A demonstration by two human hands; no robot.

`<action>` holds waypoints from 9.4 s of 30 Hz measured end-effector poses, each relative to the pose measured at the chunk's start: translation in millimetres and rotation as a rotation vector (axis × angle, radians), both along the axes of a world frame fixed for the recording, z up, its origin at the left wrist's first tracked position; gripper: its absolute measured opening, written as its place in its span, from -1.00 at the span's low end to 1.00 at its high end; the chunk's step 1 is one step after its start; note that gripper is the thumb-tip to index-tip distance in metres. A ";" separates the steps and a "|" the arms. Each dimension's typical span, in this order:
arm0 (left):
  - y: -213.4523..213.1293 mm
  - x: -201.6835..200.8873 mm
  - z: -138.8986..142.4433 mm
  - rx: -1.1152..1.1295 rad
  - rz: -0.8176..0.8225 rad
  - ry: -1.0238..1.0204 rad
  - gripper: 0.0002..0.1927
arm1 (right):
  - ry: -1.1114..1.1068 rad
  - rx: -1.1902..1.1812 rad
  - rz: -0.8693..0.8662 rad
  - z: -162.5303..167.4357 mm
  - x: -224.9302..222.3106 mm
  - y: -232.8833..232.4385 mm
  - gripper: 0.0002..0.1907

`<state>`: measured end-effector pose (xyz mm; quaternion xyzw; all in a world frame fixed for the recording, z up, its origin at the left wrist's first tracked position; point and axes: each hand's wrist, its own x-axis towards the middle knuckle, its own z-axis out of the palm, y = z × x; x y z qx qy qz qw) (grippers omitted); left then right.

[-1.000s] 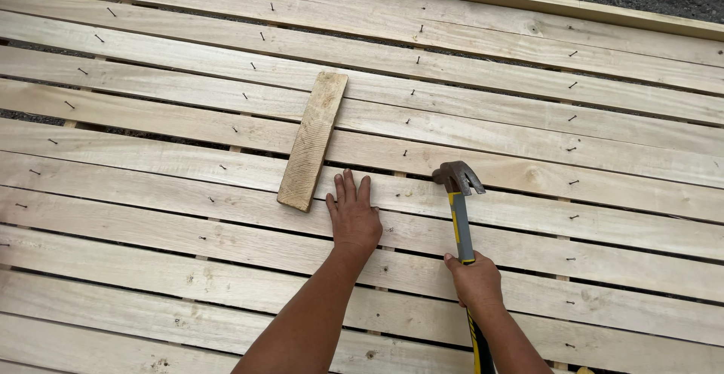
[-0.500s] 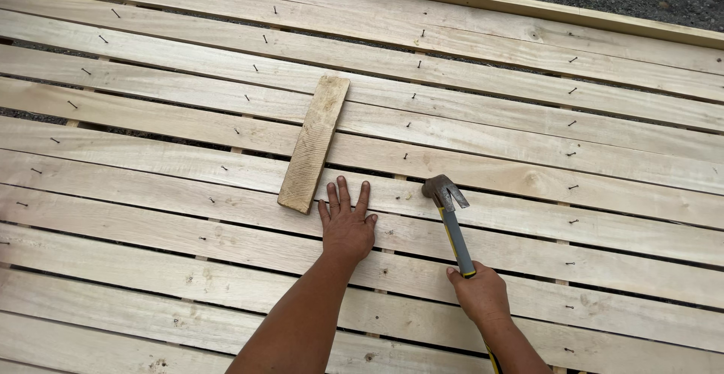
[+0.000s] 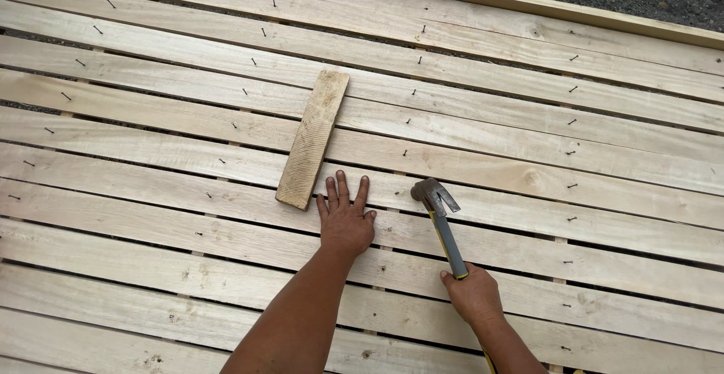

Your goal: The person hammers nails into the slatted wooden surface of a furniture frame, working across different sections of the bench. They hold a small wood block in one hand and a claw hammer in the other, taking nails from a pink bucket and driving them flush into the slats.

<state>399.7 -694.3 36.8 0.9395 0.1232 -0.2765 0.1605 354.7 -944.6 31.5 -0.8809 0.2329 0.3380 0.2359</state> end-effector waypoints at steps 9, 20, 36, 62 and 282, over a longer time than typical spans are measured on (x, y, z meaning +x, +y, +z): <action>0.4 1.5 1.3 0.017 -0.018 0.022 -0.26 | -0.030 -0.009 0.019 -10.9 -0.1 -5.2 -0.57; -1.3 0.1 5.2 0.045 -0.026 0.043 -0.28 | -0.017 -0.006 0.011 4.0 -5.3 3.4 -0.56; 0.2 -2.9 1.5 0.056 -0.034 0.006 -0.27 | -0.035 0.017 -0.009 -0.4 -9.7 4.9 -0.55; -1.2 1.6 3.1 0.071 -0.050 0.022 -0.24 | -0.044 0.064 0.061 36.4 17.5 47.0 -0.67; -2.1 347.8 -33.4 -0.382 -0.182 -0.412 -0.39 | -0.208 -0.007 -0.300 24.2 282.8 64.5 -0.60</action>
